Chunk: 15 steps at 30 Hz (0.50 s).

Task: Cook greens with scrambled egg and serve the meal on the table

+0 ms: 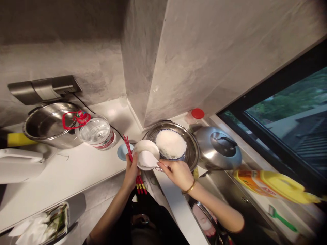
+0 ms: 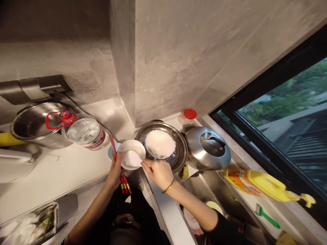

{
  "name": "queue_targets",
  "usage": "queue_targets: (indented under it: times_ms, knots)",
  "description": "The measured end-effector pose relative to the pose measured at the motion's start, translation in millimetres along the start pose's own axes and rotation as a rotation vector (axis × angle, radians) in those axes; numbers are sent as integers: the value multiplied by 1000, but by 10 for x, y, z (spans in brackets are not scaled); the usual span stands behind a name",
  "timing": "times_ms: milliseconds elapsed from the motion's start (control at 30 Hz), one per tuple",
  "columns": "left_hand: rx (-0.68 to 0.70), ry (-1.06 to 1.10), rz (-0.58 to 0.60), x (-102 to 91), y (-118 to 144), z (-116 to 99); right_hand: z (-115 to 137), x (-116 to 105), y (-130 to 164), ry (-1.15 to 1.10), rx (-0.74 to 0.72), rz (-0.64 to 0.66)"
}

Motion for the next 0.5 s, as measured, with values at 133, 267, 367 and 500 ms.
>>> queue_targets:
  times_ms: [133, 267, 367, 500]
  knots:
    - [-32, 29, 2, -73, 13, 26, -461, -392, 34, 198, 131, -185]
    - [-30, 39, -20, -175, 38, 2, -944, -456, 79, 546, 291, -40]
    - [-21, 50, -33, -214, 47, -11, -966, -294, 128, 633, 236, 87]
    - [-21, 54, -39, -214, 44, 10, -876, -94, 167, 673, 282, 159]
Point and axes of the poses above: each hand's wrist, its own y-axis away from the middle knuckle, its own x-axis out of the palm, z = x × y, the point moved 9 cm from there along -y, towards the middle knuckle, and after that the axes turned 8 degrees about z, right-handed, at the moved point
